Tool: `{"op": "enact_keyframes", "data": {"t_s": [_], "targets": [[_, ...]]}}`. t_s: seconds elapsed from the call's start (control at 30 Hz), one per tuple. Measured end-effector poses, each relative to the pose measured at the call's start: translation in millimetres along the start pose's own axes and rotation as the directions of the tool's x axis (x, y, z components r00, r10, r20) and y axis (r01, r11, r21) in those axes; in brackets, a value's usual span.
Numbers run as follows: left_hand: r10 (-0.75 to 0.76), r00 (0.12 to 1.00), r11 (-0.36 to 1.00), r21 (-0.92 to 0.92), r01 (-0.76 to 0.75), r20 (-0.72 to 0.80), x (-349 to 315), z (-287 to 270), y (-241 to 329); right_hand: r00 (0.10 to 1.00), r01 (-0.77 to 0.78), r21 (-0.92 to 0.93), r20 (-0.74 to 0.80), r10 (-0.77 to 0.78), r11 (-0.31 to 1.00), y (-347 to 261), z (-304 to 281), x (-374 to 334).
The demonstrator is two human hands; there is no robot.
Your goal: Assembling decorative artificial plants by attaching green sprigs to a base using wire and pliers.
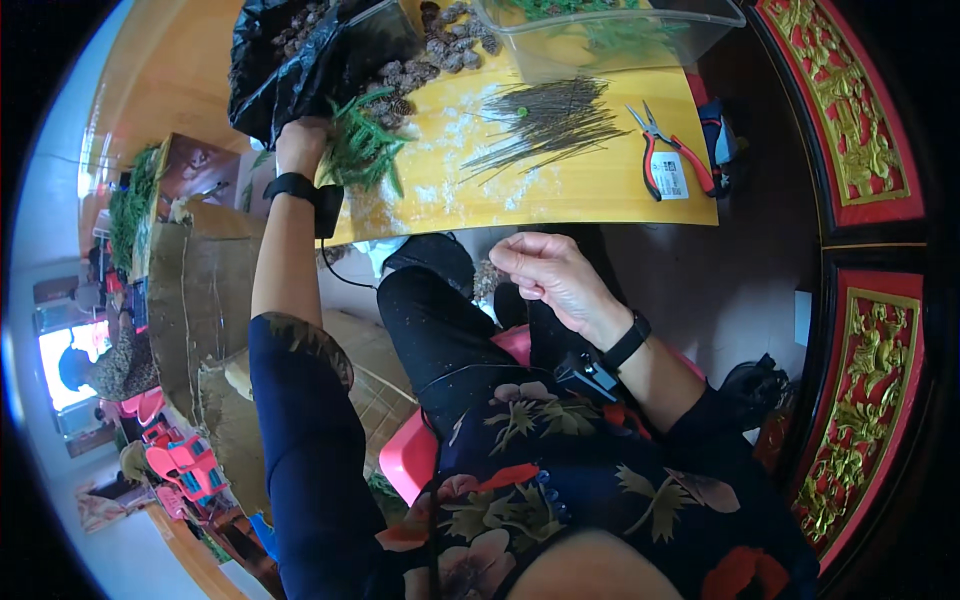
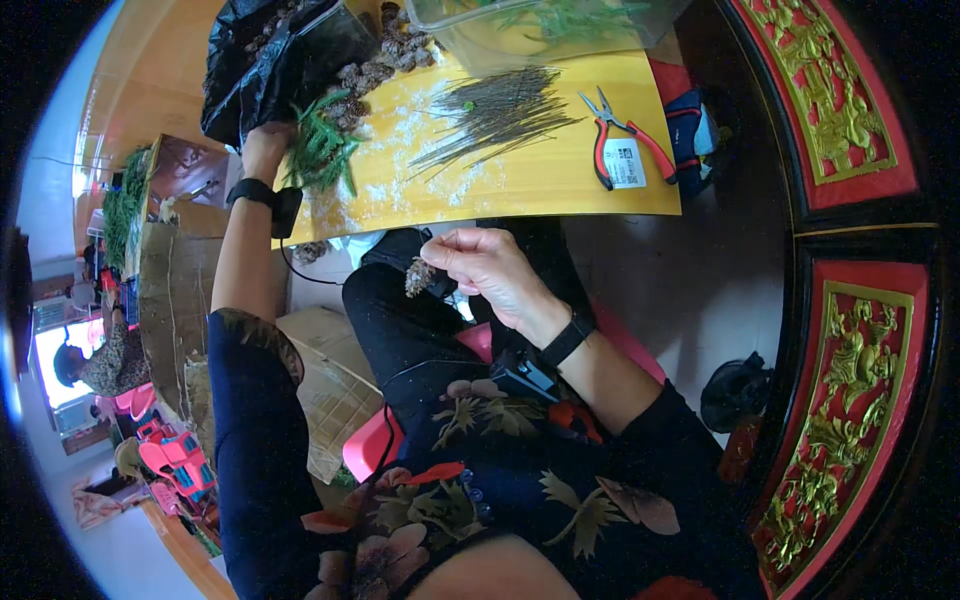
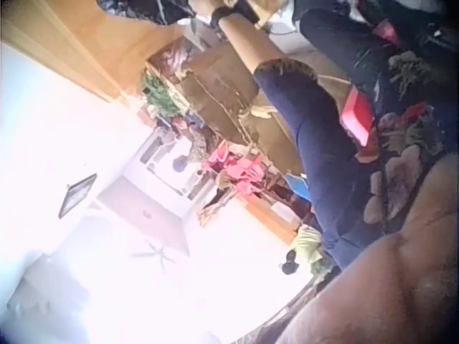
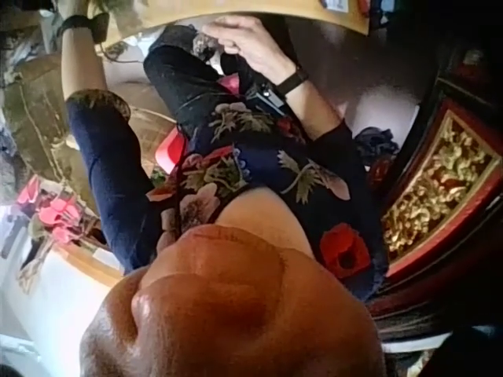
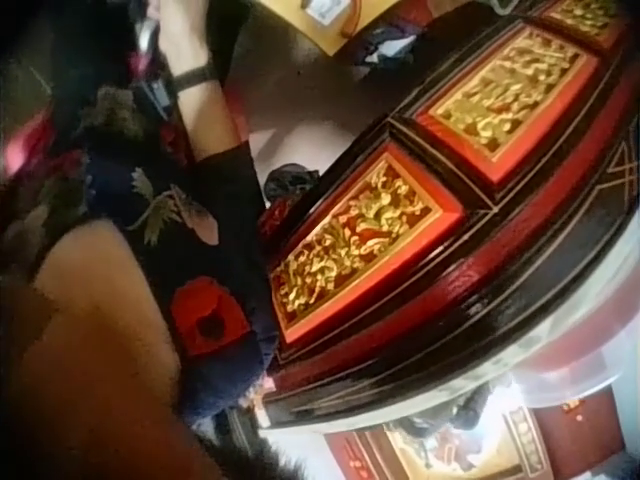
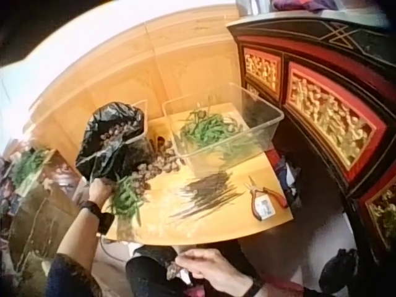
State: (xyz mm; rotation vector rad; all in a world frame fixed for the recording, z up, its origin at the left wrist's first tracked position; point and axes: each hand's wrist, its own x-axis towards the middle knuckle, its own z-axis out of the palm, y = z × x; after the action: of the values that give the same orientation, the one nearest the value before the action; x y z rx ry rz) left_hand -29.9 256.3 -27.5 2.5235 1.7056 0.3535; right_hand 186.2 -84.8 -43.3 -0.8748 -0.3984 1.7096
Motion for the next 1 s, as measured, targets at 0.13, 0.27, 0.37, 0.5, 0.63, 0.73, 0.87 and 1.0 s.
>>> {"op": "enact_keyframes", "data": {"t_s": [0.13,0.27,0.37,0.5,0.63,0.73,0.87,1.0], "targets": [[-0.091,0.987,0.986,-0.152,0.071,-0.134,-5,-13,-3,1.000,-0.002,0.008,0.000,0.002,1.000,1,-1,0],[-0.165,0.925,0.891,-0.454,-0.009,-0.343,-34,-41,36,1.000,-0.002,0.021,-0.013,0.002,1.000,2,-1,0],[-0.172,0.887,0.669,-0.712,-0.214,-0.428,-46,-45,40,1.000,-0.008,0.015,-0.007,0.008,1.000,4,0,0],[-0.328,0.902,0.420,-0.898,-0.128,-0.282,-68,-47,62,1.000,-0.013,-0.001,-0.005,0.013,1.000,2,-2,0],[-0.322,0.945,0.119,-0.988,0.102,0.059,-89,-50,73,1.000,-0.007,-0.001,-0.013,0.007,1.000,-2,-2,0],[-0.257,0.880,-0.292,-0.900,0.324,0.400,-108,-57,96,1.000,-0.001,-0.001,-0.014,0.001,1.000,-3,-2,-1],[-0.267,0.839,-0.296,-0.869,0.396,0.474,-135,-56,127,0.999,0.034,-0.055,-0.020,-0.035,0.998,-6,2,-3],[-0.144,0.882,-0.328,-0.863,0.385,0.449,-163,-44,146,0.972,0.235,-0.189,0.014,-0.236,0.954,-14,3,-6]]}}
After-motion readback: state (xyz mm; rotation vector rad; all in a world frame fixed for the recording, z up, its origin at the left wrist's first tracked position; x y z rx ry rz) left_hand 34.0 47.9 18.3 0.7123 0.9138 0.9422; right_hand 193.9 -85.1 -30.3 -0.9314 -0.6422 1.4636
